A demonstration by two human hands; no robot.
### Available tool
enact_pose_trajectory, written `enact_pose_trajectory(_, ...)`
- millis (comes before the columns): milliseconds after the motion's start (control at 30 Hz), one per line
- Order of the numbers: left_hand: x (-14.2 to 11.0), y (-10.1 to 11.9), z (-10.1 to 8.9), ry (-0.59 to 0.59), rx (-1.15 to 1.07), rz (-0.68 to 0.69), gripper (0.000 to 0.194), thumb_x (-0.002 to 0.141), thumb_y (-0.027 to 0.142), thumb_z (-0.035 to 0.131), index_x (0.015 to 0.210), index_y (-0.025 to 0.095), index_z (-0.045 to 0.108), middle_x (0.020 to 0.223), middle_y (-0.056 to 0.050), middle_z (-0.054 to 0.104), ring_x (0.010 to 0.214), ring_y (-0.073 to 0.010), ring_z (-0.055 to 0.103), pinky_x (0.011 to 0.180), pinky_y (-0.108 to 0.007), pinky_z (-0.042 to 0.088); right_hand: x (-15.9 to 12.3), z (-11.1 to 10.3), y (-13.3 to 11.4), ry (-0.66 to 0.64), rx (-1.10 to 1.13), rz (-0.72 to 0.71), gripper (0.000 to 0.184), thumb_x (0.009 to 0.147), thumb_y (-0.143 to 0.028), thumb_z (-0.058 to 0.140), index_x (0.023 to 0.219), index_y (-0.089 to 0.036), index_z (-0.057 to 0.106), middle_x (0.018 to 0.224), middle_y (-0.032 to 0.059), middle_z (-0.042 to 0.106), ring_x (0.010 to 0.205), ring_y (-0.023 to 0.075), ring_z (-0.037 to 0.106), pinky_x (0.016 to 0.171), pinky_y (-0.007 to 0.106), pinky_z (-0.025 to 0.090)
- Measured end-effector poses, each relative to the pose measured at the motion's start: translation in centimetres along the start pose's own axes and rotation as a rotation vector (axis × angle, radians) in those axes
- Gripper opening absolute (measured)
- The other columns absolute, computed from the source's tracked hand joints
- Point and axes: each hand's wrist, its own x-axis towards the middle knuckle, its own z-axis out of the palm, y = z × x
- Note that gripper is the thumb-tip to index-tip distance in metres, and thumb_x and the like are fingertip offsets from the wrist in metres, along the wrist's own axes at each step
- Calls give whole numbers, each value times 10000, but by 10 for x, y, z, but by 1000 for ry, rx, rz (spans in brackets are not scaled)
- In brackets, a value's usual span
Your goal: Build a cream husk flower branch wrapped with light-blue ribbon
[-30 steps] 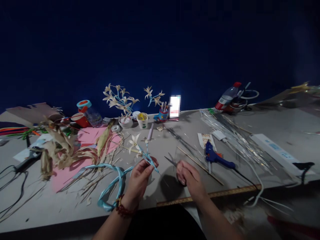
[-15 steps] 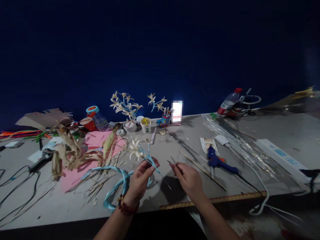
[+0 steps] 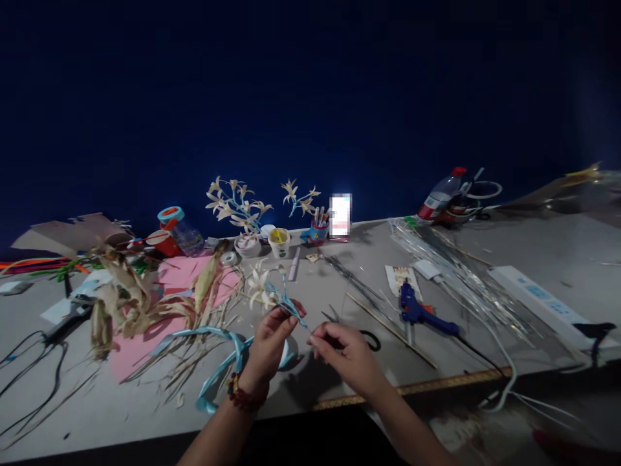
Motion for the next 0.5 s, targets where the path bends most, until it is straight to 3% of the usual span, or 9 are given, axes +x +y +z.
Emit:
enact_pose_trajectory(133,9,-3,-1,48,19,-38,266,733,394,825,839,157,768,932,-93,717,945,-235,632,910,-338,474,4,-1,4,1,-6,-46,329,989,-372,504,777,-193,682,663,4,660,576,130,598,559,227,450)
enact_pose_trajectory(233,15,-9,-5,119,-3,-48,267,697,370,856,850,167,774,914,-70,718,933,-210,631,896,-305,487,1,-23,27,124,-177,-80,302,1002,-358,473,885,-200,702,718,8,702,562,131,634,585,232,498)
enact_pose_trajectory(300,18,-14,-9,150,-63,-68,288,674,362,871,875,177,779,911,-57,725,896,-192,643,868,-284,503,-7,-56,50,353,-513,-86,238,979,-332,488,1005,-229,701,866,33,745,749,177,700,714,271,548)
enact_pose_trajectory(367,20,-17,-13,158,-99,-106,289,657,345,882,878,186,786,918,-51,731,869,-185,653,840,-277,520,-20,-98,74,498,-668,-4,265,959,-258,459,1100,-202,676,1064,113,728,1014,260,675,904,394,527)
enact_pose_trajectory(433,22,-19,-17,146,-105,-140,268,653,328,885,860,189,789,924,-50,734,868,-186,658,828,-272,531,-34,-140,94,559,-780,68,320,875,-192,500,1151,-157,656,1173,185,679,1115,345,618,990,537,461)
enact_pose_trajectory(500,23,-20,-19,128,-93,-155,244,665,327,876,845,189,787,925,-48,732,880,-185,655,830,-262,532,-45,-172,112,537,-856,117,430,759,-124,537,1175,-131,647,1234,213,646,1138,379,599,1007,580,441)
